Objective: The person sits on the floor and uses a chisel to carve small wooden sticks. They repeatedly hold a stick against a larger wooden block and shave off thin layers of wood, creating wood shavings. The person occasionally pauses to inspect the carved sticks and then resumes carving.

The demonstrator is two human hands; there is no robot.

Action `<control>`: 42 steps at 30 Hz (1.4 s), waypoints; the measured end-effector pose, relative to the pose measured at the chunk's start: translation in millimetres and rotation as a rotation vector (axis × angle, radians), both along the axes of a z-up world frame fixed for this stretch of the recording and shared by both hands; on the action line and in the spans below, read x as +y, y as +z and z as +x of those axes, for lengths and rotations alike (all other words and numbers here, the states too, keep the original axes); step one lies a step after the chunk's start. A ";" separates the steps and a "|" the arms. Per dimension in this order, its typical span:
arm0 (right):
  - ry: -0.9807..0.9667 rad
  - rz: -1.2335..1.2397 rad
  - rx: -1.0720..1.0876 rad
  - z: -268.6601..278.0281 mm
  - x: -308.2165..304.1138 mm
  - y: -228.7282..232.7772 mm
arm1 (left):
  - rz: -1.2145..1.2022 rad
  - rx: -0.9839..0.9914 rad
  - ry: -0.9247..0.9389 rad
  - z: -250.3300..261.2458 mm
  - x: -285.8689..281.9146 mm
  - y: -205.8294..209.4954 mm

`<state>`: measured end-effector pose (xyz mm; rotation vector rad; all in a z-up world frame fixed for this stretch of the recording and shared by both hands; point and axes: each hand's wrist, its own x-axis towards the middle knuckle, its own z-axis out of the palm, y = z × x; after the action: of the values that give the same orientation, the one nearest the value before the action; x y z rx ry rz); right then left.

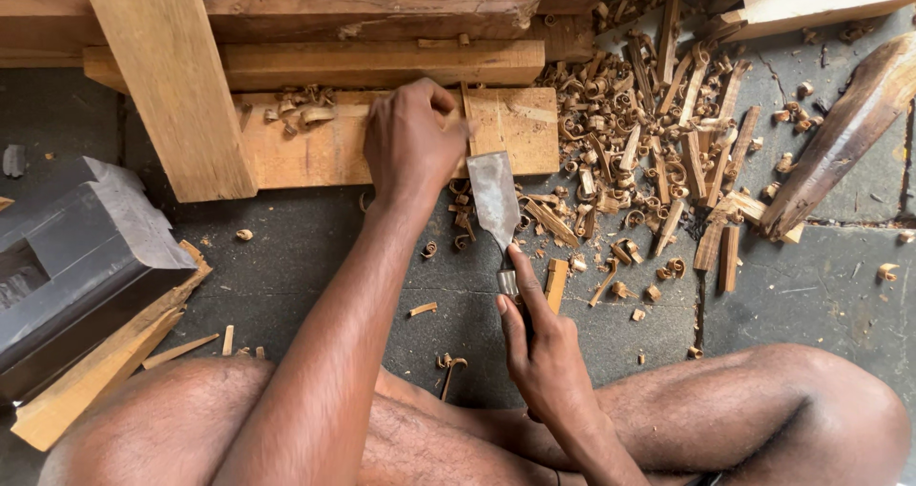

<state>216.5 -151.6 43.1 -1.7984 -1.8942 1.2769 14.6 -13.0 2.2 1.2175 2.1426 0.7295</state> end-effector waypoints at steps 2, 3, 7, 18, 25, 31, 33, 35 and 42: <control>0.041 0.070 0.046 -5.5 6.3 -1.3 | -0.089 0.078 -0.070 -0.5 -8.7 1.5; 0.061 0.103 0.066 -8.2 9.5 0.6 | -0.091 0.103 -0.081 2.5 -15.3 0.1; 0.013 -0.146 -0.117 -35.5 48.0 2.4 | 0.004 0.178 -0.008 6.2 -31.2 -12.4; -0.114 -0.077 0.138 -36.6 55.7 -2.2 | -0.060 -0.061 0.152 -15.4 12.3 -25.3; -0.190 -0.151 0.092 3.1 41.5 17.4 | 0.032 0.014 0.229 -6.1 4.2 -15.6; -0.124 -0.251 -0.052 8.2 19.8 28.8 | 0.097 0.047 0.136 7.9 -1.3 -13.5; -0.106 -0.273 -0.050 5.6 19.6 29.9 | 0.089 -0.006 0.125 12.4 4.5 -14.9; -0.105 -0.290 -0.048 3.5 18.9 31.9 | 0.115 -0.027 0.132 11.9 5.1 -17.0; -0.085 -0.314 -0.054 -3.5 17.4 32.5 | 0.150 -0.064 0.146 12.0 7.3 -21.8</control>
<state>213.0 -134.1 75.6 -2.0574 -1.6980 1.5819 26.7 -5.7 -19.6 1.1045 2.1723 0.9948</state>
